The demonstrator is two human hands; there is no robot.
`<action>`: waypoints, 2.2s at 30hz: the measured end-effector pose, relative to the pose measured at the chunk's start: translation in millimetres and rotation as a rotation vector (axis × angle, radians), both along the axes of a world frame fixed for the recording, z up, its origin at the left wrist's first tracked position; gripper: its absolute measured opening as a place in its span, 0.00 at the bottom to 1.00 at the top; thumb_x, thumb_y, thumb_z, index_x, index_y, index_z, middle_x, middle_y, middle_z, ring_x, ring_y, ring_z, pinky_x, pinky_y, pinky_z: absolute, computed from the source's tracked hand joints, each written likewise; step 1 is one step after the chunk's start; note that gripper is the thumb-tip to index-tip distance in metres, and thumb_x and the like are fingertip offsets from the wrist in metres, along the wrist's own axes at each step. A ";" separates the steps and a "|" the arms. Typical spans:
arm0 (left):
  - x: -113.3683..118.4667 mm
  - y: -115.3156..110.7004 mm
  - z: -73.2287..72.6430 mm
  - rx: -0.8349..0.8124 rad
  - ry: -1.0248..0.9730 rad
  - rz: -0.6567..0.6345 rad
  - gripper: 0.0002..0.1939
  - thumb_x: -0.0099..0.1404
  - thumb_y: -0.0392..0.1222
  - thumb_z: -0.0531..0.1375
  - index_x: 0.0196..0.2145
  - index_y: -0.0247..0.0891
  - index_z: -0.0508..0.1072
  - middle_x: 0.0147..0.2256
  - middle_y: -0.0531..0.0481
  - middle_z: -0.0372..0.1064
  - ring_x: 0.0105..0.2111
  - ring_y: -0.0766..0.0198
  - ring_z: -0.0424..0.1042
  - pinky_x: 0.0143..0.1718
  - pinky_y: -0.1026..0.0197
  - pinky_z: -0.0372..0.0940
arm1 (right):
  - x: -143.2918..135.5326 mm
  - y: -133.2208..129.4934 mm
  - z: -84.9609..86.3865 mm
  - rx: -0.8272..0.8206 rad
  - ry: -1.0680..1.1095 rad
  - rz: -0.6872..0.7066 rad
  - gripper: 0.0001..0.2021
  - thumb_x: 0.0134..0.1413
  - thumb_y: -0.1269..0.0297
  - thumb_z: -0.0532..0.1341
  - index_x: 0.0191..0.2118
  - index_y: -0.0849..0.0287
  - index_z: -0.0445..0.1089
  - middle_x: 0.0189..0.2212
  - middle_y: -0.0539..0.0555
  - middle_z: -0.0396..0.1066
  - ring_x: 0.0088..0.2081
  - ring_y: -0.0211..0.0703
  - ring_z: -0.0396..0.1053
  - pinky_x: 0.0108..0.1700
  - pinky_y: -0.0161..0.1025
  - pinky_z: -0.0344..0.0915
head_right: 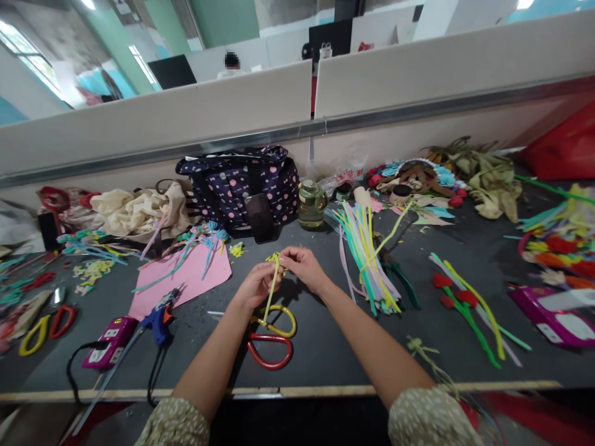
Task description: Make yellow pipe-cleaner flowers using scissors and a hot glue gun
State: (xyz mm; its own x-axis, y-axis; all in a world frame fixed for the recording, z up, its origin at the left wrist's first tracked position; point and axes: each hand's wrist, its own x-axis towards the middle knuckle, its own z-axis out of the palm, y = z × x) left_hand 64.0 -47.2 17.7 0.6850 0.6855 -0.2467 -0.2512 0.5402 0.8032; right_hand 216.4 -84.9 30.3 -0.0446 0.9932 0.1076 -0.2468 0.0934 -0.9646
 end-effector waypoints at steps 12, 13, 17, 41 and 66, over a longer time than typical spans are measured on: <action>-1.5 -0.7 -0.2 0.054 0.028 0.082 0.14 0.49 0.44 0.69 0.24 0.32 0.70 0.19 0.53 0.65 0.15 0.77 0.56 0.18 0.70 0.48 | 1.0 -0.1 0.9 0.004 -0.019 0.014 0.14 0.47 0.55 0.66 0.28 0.61 0.69 0.22 0.46 0.63 0.21 0.30 0.53 0.24 0.31 0.49; -0.8 -1.1 1.2 0.081 0.050 0.125 0.14 0.48 0.44 0.69 0.23 0.32 0.70 0.19 0.53 0.65 0.15 0.76 0.56 0.18 0.70 0.49 | 0.6 0.4 -0.2 -0.004 -0.015 0.000 0.14 0.46 0.55 0.66 0.28 0.61 0.68 0.22 0.46 0.63 0.21 0.29 0.53 0.23 0.31 0.49; 2.1 -5.6 8.3 0.198 0.124 0.260 0.14 0.48 0.45 0.68 0.23 0.33 0.70 0.19 0.55 0.65 0.15 0.76 0.55 0.18 0.70 0.48 | -1.2 2.3 -3.8 -0.033 -0.009 -0.044 0.14 0.45 0.54 0.66 0.27 0.61 0.68 0.20 0.44 0.60 0.20 0.29 0.50 0.22 0.31 0.47; 7.0 -13.1 6.8 0.378 0.150 0.312 0.13 0.56 0.48 0.64 0.24 0.34 0.71 0.18 0.56 0.61 0.16 0.74 0.55 0.19 0.68 0.52 | -5.7 1.6 -5.7 -0.021 -0.010 -0.134 0.14 0.47 0.53 0.64 0.27 0.60 0.68 0.18 0.44 0.58 0.19 0.30 0.50 0.22 0.31 0.47; 0.2 -5.5 4.1 0.008 0.009 0.067 0.15 0.45 0.43 0.71 0.21 0.34 0.69 0.19 0.54 0.60 0.20 0.72 0.59 0.25 0.65 0.57 | -4.3 -2.3 -0.6 0.091 -0.064 -0.038 0.12 0.49 0.55 0.64 0.27 0.60 0.71 0.24 0.48 0.66 0.26 0.34 0.59 0.30 0.34 0.57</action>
